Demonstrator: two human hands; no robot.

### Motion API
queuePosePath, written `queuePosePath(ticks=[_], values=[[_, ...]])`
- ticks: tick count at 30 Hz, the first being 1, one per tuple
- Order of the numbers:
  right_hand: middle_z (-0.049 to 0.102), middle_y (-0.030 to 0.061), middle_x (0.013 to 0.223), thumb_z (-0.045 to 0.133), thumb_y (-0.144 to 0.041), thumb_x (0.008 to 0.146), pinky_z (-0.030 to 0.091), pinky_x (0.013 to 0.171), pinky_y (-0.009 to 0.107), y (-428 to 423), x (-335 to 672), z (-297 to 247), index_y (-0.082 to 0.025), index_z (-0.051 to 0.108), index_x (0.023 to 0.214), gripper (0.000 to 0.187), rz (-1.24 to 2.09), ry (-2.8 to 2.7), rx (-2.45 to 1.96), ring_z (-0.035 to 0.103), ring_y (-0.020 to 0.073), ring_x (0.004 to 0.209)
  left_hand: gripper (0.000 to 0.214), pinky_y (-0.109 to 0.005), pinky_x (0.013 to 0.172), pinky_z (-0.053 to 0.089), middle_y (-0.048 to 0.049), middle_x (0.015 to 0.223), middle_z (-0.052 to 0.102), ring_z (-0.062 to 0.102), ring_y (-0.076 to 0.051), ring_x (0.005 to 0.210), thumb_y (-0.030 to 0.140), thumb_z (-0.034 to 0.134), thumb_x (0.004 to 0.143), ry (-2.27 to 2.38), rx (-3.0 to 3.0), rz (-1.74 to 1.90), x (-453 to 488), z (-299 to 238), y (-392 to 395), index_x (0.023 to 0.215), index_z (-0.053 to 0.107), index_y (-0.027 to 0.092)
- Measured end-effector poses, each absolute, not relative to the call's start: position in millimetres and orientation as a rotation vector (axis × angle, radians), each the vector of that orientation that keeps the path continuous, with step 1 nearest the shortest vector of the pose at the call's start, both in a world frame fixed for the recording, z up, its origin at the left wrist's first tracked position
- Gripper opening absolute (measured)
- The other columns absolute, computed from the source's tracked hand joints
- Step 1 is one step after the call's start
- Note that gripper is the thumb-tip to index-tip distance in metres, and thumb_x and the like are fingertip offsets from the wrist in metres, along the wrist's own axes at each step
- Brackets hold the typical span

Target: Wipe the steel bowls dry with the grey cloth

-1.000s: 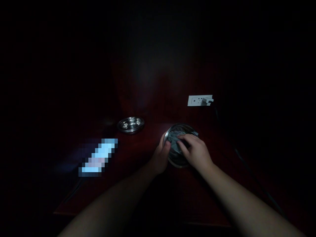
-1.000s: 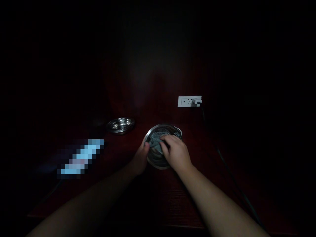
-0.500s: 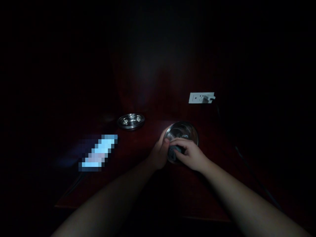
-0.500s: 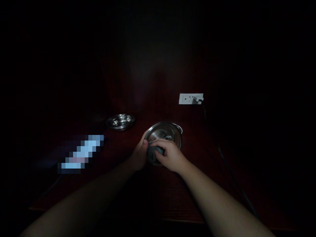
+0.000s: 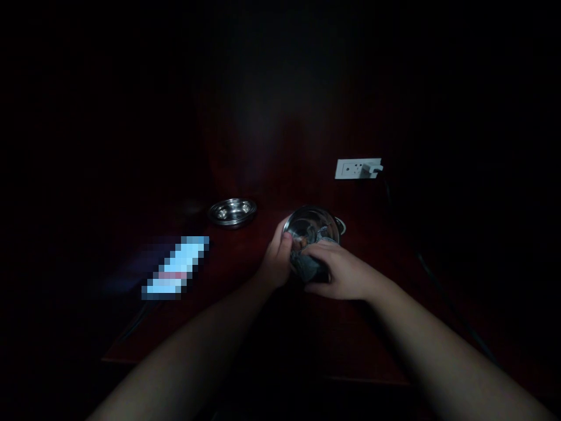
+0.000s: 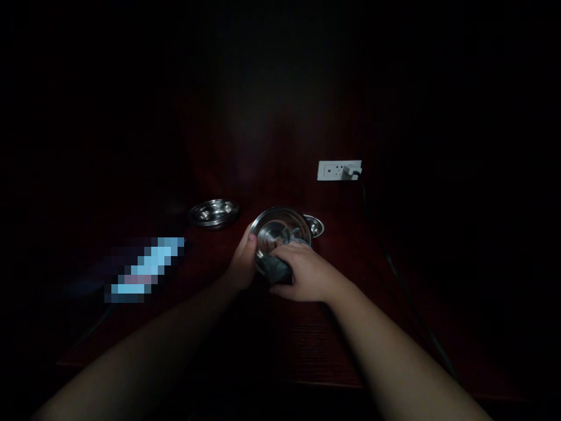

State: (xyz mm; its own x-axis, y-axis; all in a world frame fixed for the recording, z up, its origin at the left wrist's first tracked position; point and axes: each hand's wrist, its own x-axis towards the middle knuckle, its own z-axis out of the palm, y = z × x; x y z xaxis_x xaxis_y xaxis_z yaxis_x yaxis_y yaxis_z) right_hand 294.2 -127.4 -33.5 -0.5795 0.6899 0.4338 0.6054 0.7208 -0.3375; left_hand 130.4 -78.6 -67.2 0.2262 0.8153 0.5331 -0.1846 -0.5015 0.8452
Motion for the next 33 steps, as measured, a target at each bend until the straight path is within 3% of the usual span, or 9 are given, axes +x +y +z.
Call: queuePosePath(ticks=[6,13,16,19,21,29,33], values=[[0.056,-0.0004,0.072,0.050,-0.014,0.076,0.040,0.064,0.027,-122.1,295.0,-35.4,-0.018,0.054,0.079,0.006,0.440,-2.254,-0.984,0.051,0.0134,0.066,0.054,-0.044,0.100,0.040,-0.0097,0.122,0.059,0.055,-0.025,0.112,0.052,0.034,0.089,0.515,1.725,1.351,130.1,-67.0,-80.4,0.132,0.040,0.020],[0.054,0.0002,0.072,0.036,-0.024,0.088,0.041,0.065,0.028,-119.1,295.0,-38.8,-0.019,0.051,0.078,0.019,0.568,-2.058,-0.972,0.052,0.0143,0.068,0.052,-0.043,0.103,0.037,-0.0091,0.129,0.054,0.051,-0.024,0.119,0.049,0.033,0.091,0.534,1.746,1.334,128.1,-63.8,-83.6,0.133,0.039,0.020],[0.060,0.0030,0.085,0.051,-0.035,0.084,0.044,0.072,0.031,-122.7,293.7,-38.6,-0.019,0.054,0.094,0.019,0.509,-2.169,-0.946,0.056,0.0170,0.078,0.050,-0.042,0.101,0.039,-0.0080,0.125,0.057,0.053,-0.024,0.115,0.049,0.032,0.091,0.648,1.678,1.395,128.5,-63.3,-82.0,0.131,0.042,0.021],[0.059,0.0085,0.112,0.074,-0.039,0.063,0.042,0.087,0.040,-125.7,291.5,-39.6,-0.021,0.050,0.117,0.062,0.325,-2.308,-0.925,0.055,0.0246,0.101,0.050,-0.041,0.102,0.038,-0.0067,0.123,0.058,0.053,-0.023,0.115,0.052,0.031,0.090,0.782,1.586,1.486,129.7,-63.7,-77.3,0.128,0.045,0.022],[0.057,0.0105,0.120,0.078,-0.037,0.058,0.039,0.093,0.045,-126.5,290.0,-41.2,-0.022,0.045,0.125,0.076,0.213,-2.342,-0.953,0.053,0.0277,0.109,0.050,-0.040,0.102,0.037,-0.0064,0.123,0.057,0.051,-0.022,0.116,0.053,0.030,0.090,0.826,1.527,1.532,130.6,-64.0,-73.8,0.126,0.046,0.023],[0.061,0.0101,0.112,0.065,-0.017,0.068,0.041,0.091,0.047,-127.7,287.5,-41.8,-0.020,0.049,0.123,0.057,-0.022,-2.281,-1.055,0.054,0.0272,0.104,0.052,-0.037,0.098,0.041,-0.0076,0.121,0.059,0.054,-0.022,0.112,0.057,0.032,0.088,0.820,1.326,1.611,131.2,-63.3,-66.5,0.121,0.050,0.021],[0.059,0.0095,0.119,0.056,-0.007,0.067,0.041,0.096,0.045,-129.8,286.8,-39.4,-0.020,0.048,0.124,0.059,0.091,-2.267,-0.891,0.053,0.0253,0.111,0.051,-0.036,0.102,0.038,-0.0066,0.127,0.055,0.050,-0.021,0.119,0.055,0.032,0.089,0.820,1.389,1.665,127.1,-61.2,-66.7,0.127,0.045,0.023]])
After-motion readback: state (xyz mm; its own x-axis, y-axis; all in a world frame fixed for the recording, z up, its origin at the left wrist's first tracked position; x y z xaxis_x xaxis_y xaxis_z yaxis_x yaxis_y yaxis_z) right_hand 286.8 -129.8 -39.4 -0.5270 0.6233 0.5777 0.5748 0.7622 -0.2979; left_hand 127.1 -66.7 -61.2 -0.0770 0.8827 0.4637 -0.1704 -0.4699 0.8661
